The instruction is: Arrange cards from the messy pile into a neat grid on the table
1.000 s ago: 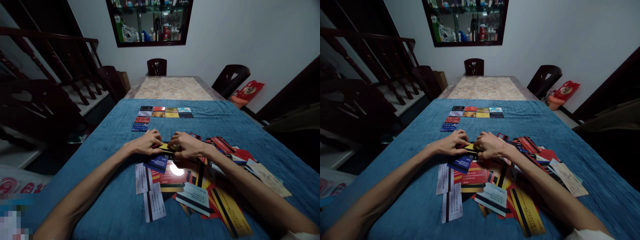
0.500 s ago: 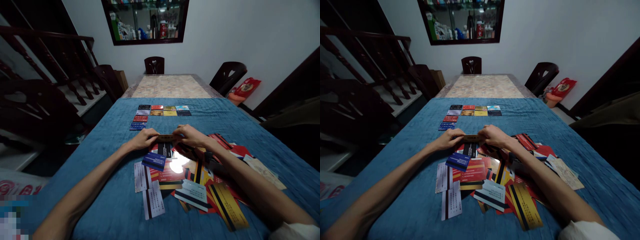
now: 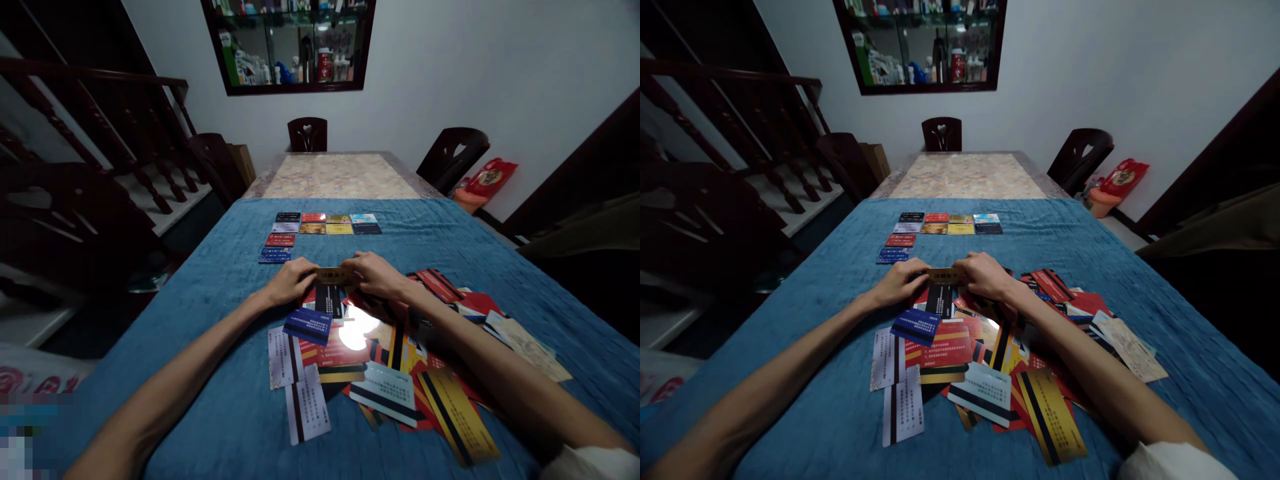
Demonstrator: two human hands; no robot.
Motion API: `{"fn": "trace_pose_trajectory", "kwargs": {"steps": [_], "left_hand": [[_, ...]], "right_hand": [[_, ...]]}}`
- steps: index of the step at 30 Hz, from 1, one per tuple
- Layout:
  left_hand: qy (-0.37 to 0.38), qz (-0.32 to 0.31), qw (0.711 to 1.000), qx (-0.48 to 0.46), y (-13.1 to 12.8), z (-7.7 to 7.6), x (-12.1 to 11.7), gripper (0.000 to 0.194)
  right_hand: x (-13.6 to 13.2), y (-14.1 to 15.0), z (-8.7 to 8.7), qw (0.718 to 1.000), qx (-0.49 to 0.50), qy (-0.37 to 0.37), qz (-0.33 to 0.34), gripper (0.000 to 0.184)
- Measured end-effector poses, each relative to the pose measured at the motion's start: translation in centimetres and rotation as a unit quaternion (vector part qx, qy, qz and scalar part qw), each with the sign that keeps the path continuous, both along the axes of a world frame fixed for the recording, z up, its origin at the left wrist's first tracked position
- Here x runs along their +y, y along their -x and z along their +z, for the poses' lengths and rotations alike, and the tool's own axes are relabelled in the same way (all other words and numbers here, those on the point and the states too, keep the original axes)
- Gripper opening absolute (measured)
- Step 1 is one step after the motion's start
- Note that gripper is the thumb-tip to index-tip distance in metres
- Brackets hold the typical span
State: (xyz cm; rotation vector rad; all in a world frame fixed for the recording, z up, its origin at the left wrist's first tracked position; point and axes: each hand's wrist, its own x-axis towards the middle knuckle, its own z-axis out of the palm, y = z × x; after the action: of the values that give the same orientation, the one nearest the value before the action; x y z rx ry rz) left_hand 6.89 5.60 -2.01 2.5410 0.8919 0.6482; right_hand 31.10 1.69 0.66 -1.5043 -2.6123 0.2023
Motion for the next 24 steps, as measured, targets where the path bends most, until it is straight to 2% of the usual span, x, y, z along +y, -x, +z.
{"fn": "trace_pose_trajectory", "kwargs": {"steps": [10,17,24], "left_hand": [[-0.006,0.034,0.999,-0.041,-0.5,-0.7,-0.1,0.022],[-0.01,0.07,0.997,-0.041,-0.4,-0.7,0.0,0.021],[-0.008,0.083,0.995,-0.056,-0.4,-0.5,0.1,0.022]], "right_hand": [[0.0,0.2,-0.6,0.999,-0.036,-0.035,-0.004,0.034],[-0.5,1.0,-0.5,0.994,-0.044,-0.099,-0.02,0.046],[-0.7,1.4,-0.9,0.988,-0.043,-0.149,-0.019,0.047]]}}
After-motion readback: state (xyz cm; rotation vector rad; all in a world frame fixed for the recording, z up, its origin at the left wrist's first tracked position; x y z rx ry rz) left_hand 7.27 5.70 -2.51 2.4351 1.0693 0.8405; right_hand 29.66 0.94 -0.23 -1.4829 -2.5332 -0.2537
